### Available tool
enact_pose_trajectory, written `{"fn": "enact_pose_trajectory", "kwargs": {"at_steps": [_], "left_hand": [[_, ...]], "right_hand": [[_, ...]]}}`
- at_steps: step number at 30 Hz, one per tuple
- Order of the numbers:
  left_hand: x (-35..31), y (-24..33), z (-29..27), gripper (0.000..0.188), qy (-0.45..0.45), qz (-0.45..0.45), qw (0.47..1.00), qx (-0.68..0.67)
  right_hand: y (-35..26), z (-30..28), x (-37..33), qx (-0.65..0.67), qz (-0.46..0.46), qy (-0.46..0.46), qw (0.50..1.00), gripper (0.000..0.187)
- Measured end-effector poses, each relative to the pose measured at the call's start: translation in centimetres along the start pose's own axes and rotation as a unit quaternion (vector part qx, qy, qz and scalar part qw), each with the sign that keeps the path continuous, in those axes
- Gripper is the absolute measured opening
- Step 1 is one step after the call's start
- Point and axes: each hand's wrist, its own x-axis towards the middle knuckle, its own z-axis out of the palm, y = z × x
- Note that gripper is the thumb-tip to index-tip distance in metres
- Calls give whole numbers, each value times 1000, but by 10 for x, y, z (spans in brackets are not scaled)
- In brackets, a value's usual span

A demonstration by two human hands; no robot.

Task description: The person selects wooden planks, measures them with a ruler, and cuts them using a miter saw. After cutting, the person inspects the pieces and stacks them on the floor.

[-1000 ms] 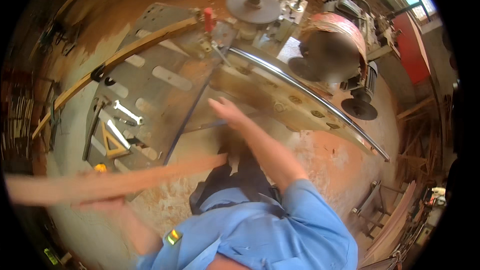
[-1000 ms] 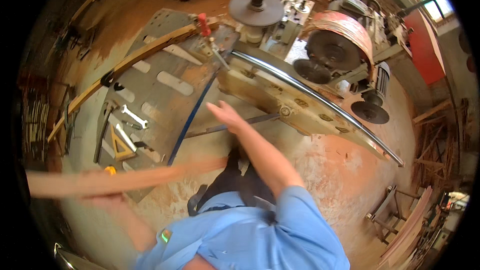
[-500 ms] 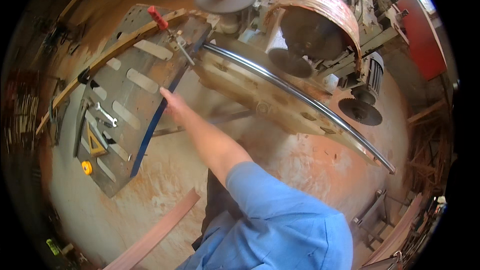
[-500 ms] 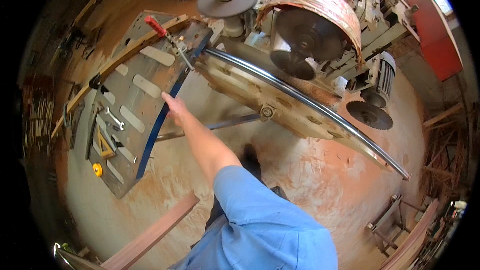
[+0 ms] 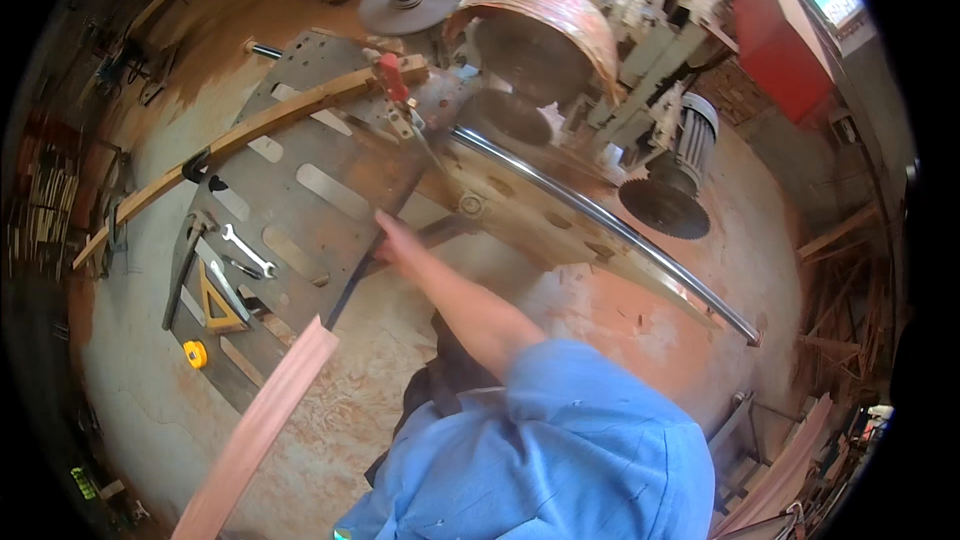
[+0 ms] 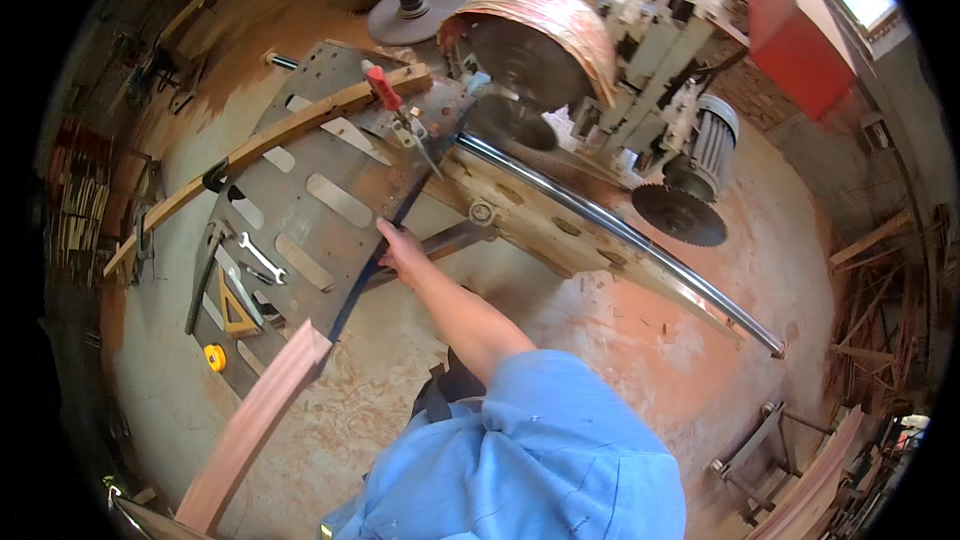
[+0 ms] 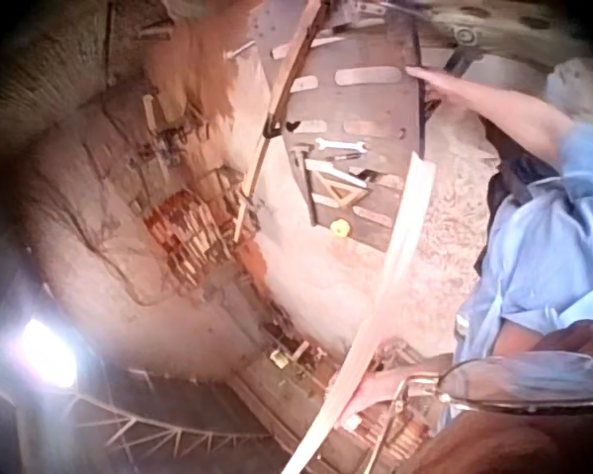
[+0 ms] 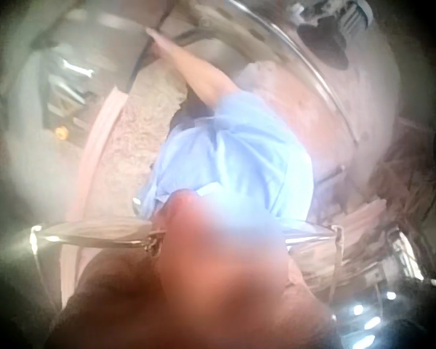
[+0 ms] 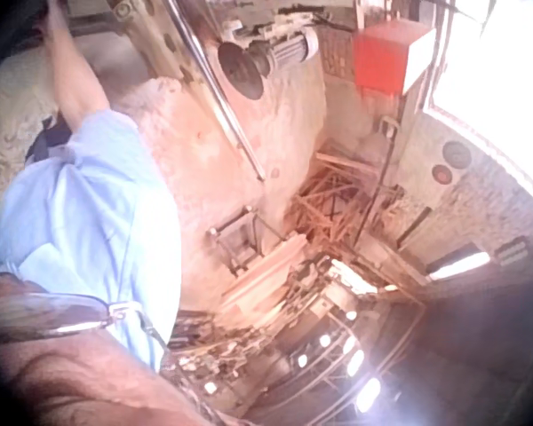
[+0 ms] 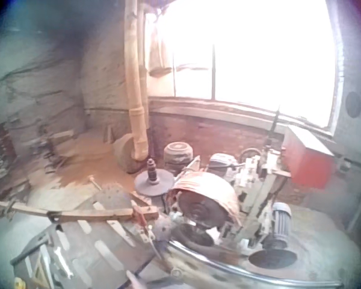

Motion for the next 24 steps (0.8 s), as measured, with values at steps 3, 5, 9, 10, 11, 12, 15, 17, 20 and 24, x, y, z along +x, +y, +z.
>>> {"fn": "enact_pose_trajectory", "kwargs": {"at_steps": [3, 5, 9, 10, 11, 12, 15, 17, 20, 24], "left_hand": [[-19, 26, -52, 63, -16, 2, 1000, -25], [-27, 42, -89, 63, -32, 2, 998, -45], [-39, 84, -168, 63, -61, 12, 994, -94], [-46, 97, -191, 63, -64, 18, 992, -104], [-54, 110, -209, 63, -70, 23, 990, -119], [-64, 119, -220, 64, -77, 23, 987, -136], [-119, 157, -243, 68, -68, 10, 982, -174], [-157, 169, -263, 77, -59, -4, 979, -197], [-210, 189, -306, 86, -31, 2, 975, -221], [-319, 236, -314, 88, 95, -16, 986, -139]], "right_hand": [[5, -47, -96, -17, 8, 52, 998, 50], [22, -87, -145, 20, -12, 50, 999, 53], [50, -154, -235, 79, 58, 49, 994, 64], [49, -154, -272, 66, 83, 56, 993, 65], [46, -163, -305, 55, 104, 66, 991, 67], [48, -187, -325, 29, 67, 65, 995, 69], [50, -254, -386, 1, -11, 54, 998, 67], [53, -278, -437, 0, -23, 60, 998, 61], [52, -330, -487, -8, -14, 83, 996, 55], [50, -408, -551, 1, -29, 72, 997, 50]]}}
